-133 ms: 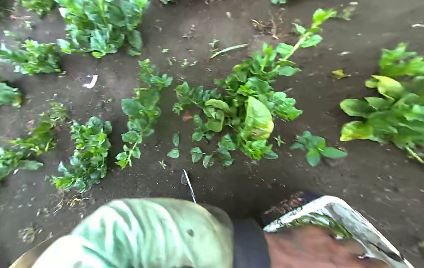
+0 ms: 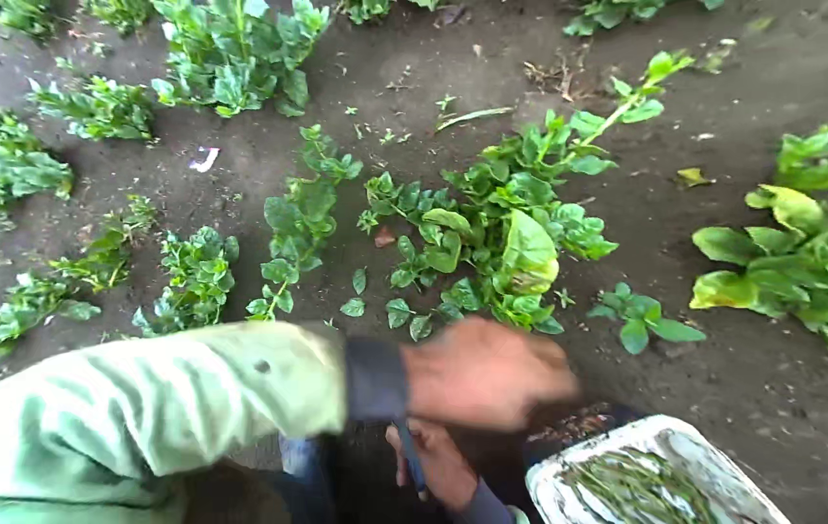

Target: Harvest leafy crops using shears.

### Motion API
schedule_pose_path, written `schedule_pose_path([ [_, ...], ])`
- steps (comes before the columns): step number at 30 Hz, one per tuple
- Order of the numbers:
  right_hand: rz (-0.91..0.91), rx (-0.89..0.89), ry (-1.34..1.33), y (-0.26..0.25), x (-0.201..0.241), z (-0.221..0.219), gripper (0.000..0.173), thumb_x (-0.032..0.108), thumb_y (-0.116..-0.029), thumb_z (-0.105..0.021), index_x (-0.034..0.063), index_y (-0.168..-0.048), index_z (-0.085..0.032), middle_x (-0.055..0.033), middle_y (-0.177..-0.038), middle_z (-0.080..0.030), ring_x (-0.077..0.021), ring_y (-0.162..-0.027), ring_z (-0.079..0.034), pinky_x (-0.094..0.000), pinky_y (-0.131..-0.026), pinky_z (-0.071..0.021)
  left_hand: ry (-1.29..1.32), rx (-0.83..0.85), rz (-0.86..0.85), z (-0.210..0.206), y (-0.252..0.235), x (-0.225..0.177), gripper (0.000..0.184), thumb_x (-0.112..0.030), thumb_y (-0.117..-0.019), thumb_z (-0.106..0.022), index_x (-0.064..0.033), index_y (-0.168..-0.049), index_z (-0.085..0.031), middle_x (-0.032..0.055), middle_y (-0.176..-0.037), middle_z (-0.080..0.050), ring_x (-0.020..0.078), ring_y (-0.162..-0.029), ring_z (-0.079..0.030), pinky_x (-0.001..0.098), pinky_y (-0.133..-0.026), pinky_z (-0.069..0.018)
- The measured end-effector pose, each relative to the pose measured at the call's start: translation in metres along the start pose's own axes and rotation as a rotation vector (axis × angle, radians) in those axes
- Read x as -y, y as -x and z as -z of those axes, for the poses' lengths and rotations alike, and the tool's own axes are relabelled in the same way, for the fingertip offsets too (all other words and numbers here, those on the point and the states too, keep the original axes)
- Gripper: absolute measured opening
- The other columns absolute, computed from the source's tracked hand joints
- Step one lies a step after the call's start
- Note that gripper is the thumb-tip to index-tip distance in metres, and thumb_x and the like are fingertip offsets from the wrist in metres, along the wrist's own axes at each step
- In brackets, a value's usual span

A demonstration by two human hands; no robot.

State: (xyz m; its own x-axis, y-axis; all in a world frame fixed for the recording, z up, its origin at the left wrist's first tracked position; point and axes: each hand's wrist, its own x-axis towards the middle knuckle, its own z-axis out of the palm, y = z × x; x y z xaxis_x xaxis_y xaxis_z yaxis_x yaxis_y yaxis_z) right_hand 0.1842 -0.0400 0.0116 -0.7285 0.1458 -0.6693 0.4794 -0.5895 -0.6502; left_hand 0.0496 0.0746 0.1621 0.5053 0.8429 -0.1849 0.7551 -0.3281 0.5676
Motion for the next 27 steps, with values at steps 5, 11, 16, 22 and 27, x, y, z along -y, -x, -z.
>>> schedule_pose_path([
  [5, -0.064, 0.032, 0.003, 0.003, 0.002, -0.004, 0.037, 0.039, -0.104, -0.058, 0.0033, -0.111, -0.067, -0.0055, -0.075, -0.07, -0.0133, -0.058, -0.064, -0.0293, -0.051, -0.0526, 0.322, -0.164, 0.778, 0.014, 0.033, 0.143, 0.021, -0.007, -0.0983, -0.058, -0.0039, -0.115, -0.07, 0.0167, -0.113, -0.07, 0.0327, -0.103, -0.069, 0.0575, -0.087, -0.0552],
  [11, -0.051, -0.105, 0.081, 0.025, -0.007, 0.003, 0.036, 0.035, -0.1015, -0.063, -0.0003, -0.102, -0.069, -0.0067, -0.072, -0.069, -0.0139, -0.058, -0.063, -0.0324, -0.052, -0.0528, 0.836, -0.334, 0.72, -0.043, -0.012, 0.182, 0.063, -0.004, -0.0986, -0.051, -0.0133, -0.159, -0.036, 0.0136, -0.155, -0.048, 0.0274, -0.138, -0.051, 0.0524, -0.113, -0.0441],
  [16, -0.066, -0.155, 0.046, 0.035, -0.006, 0.009, 0.034, 0.035, -0.1015, -0.062, 0.0017, -0.105, -0.07, -0.0052, -0.073, -0.069, -0.0136, -0.059, -0.064, -0.0335, -0.054, -0.0537, 0.678, -0.152, 0.709, -0.06, -0.039, 0.139, 0.074, -0.012, -0.0937, -0.058, -0.0153, -0.162, -0.031, 0.0138, -0.159, -0.044, 0.0318, -0.147, -0.04, 0.0551, -0.118, -0.0368],
  [22, -0.11, -0.187, 0.02, 0.029, 0.022, 0.016, 0.03, 0.03, -0.1029, -0.059, 0.0023, -0.108, -0.07, -0.0042, -0.073, -0.07, -0.0119, -0.058, -0.063, -0.0302, -0.051, -0.0519, 0.938, -0.306, 0.726, -0.057, -0.029, 0.147, 0.056, -0.007, -0.0956, -0.054, -0.0109, -0.151, -0.05, 0.0134, -0.149, -0.054, 0.0261, -0.14, -0.049, 0.0496, -0.115, -0.0422],
  [27, -0.108, -0.219, -0.032, 0.016, 0.041, 0.017, 0.028, 0.024, -0.105, -0.054, 0.0008, -0.111, -0.069, -0.0042, -0.073, -0.071, -0.0109, -0.058, -0.065, -0.0273, -0.049, -0.0513, 1.415, -0.602, 0.928, -0.056, -0.021, 0.198, 0.03, -0.012, -0.1076, -0.045, 0.0019, -0.131, -0.059, 0.0193, -0.128, -0.065, 0.0263, -0.117, -0.063, 0.0438, -0.101, -0.052],
])
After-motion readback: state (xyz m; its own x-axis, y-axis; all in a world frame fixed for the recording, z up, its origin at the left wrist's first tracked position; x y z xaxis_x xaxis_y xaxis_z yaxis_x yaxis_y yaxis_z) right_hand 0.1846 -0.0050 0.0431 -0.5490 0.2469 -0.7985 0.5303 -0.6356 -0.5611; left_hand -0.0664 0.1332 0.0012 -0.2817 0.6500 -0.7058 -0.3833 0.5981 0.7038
